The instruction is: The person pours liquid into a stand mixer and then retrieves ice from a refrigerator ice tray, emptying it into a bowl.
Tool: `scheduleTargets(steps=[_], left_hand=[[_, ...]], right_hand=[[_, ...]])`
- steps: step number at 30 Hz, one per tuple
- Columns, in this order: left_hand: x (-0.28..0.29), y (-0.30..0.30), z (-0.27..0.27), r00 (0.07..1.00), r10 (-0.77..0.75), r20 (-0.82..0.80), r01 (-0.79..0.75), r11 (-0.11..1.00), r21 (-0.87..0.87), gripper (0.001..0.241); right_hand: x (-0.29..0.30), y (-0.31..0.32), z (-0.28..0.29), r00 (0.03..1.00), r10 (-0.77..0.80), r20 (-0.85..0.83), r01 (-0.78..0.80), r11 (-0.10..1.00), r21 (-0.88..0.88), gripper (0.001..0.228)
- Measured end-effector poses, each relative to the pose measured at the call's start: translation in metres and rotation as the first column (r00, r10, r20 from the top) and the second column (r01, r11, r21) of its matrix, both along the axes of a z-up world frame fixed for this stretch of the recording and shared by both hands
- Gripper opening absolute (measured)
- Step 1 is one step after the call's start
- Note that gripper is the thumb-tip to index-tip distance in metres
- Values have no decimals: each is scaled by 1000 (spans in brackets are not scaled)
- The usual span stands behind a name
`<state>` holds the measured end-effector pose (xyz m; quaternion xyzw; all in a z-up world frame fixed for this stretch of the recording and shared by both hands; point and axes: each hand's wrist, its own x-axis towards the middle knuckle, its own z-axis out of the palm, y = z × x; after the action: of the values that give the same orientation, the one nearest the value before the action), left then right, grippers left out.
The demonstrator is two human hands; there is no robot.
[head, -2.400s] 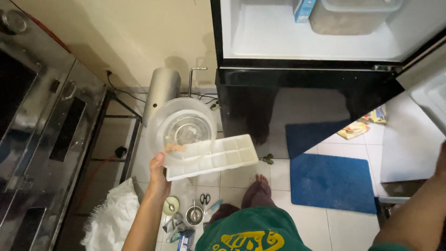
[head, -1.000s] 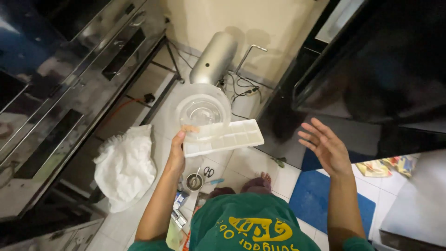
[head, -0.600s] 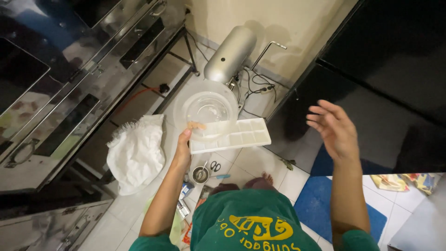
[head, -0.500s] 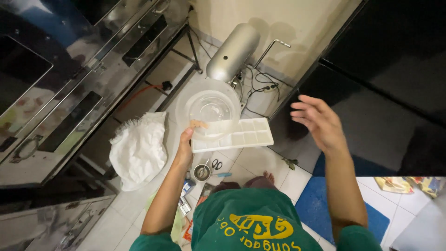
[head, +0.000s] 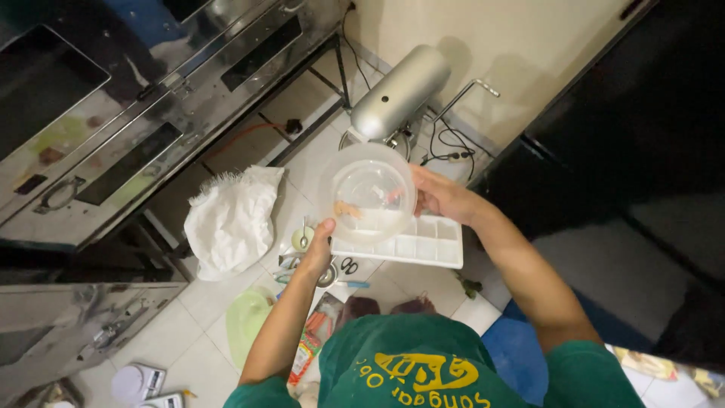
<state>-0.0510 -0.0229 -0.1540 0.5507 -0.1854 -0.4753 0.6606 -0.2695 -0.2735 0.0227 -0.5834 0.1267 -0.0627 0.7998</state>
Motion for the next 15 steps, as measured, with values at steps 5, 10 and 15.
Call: scheduleTargets(steps=[5,10,15], left_hand=[[-44,-8,41,988,-44,150,42,999,18,89],[-83,4,-33,969,1,247,-21,997,81,87],[-134,6,32,950,62,304,-57,998,-27,131]], right_hand=[[-15,2,49,985,134,-110,-132,991,23,78],[-30,-17,-21,978,165,-126,-163,986,30,81],[-34,-9,-48,980,162,-113,-154,985,76,72]])
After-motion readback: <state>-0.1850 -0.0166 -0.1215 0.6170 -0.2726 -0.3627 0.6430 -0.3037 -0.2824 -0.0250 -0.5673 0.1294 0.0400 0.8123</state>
